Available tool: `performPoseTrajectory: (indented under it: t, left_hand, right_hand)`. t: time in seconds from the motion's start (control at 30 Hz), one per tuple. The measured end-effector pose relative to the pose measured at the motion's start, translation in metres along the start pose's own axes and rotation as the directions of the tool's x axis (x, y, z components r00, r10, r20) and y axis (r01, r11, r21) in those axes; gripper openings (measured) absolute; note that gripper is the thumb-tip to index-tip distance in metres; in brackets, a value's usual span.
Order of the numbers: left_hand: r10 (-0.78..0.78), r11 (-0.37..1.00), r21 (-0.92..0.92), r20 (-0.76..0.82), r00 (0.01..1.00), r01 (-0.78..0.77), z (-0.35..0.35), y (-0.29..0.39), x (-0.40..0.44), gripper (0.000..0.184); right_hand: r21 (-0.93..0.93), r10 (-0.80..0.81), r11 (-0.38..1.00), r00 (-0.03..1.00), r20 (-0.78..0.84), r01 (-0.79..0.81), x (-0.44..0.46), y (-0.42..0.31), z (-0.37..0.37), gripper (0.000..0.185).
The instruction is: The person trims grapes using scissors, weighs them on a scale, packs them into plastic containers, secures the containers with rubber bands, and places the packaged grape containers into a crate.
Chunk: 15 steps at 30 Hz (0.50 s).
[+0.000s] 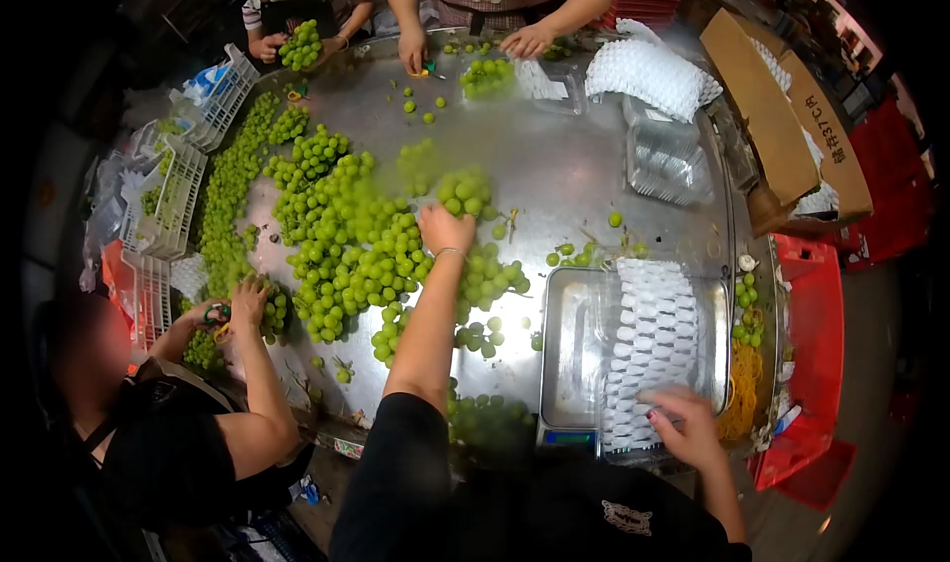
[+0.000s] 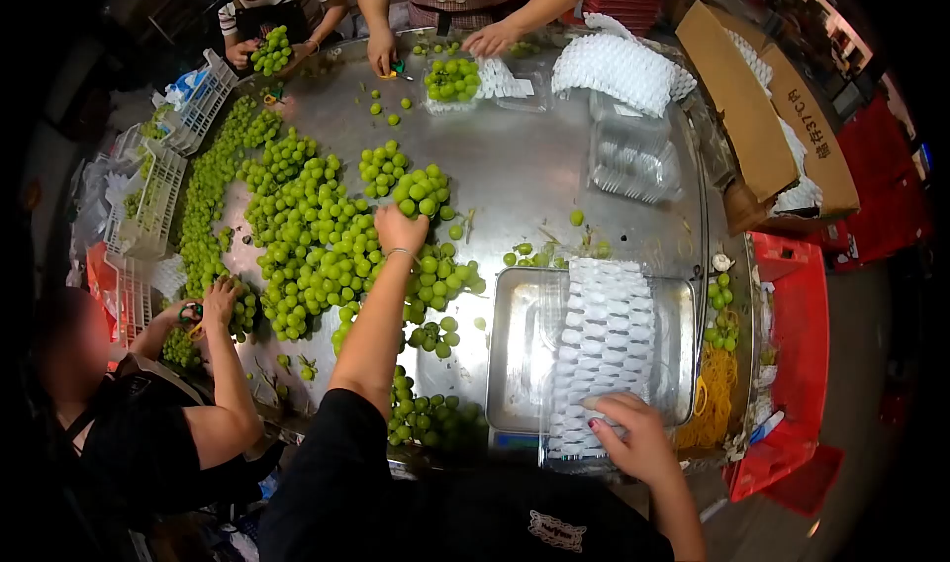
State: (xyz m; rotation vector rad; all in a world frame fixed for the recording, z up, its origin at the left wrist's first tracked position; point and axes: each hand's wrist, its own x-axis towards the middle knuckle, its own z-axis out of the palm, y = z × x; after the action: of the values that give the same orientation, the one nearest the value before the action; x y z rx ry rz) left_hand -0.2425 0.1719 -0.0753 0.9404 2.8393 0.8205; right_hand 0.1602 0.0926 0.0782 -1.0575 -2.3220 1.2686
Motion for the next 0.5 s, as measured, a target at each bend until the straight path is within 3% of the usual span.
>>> performPoseTrajectory:
  t: [0.03,0.07,0.2,0.37,0.43,0.47,0.5]
  left_hand:
    - [-0.162,0.986,-0.024,0.072,0.984,0.164,-0.002,0.006,0.002,0.049]
    - [-0.208,0.978,-0.005,0.084,0.975,0.209,0.002,0.005,0.005,0.052]
    - [-0.186,0.973,0.151,0.075,0.980,0.173,0.001,0.010,0.005,0.049]
    - [-0.083,0.992,0.100,0.058,0.995,0.077,0.005,-0.010,0.025,0.040]
    - [-0.168,0.884,-0.349,0.381,0.909,0.310,0.013,-0.037,0.050,0.031]
    - [-0.150,0.655,-0.616,0.462,0.874,0.438,0.029,-0.057,0.058,0.027]
    - [-0.206,0.553,-0.581,0.599,0.774,0.597,-0.005,-0.039,0.045,0.023]
  right_hand:
    - [-0.004,-0.010,1.000,1.000,0.022,0.010,0.001,0.001,0.001,0.022]
    - [-0.004,-0.011,1.000,1.000,0.015,0.011,0.002,0.000,0.001,0.022]
    - [-0.029,-0.034,0.999,0.999,0.024,0.035,-0.001,0.000,-0.003,0.022]
    - [-0.011,-0.017,1.000,1.000,-0.021,0.017,-0.006,0.007,-0.008,0.023]
    - [0.007,-0.017,1.000,0.999,-0.047,0.017,-0.008,0.007,-0.009,0.023]
    - [0.016,-0.016,1.000,0.998,-0.055,0.017,-0.008,0.009,-0.009,0.023]
    - [0.026,-0.026,0.999,0.998,-0.055,0.028,-0.007,0.010,-0.009,0.023]
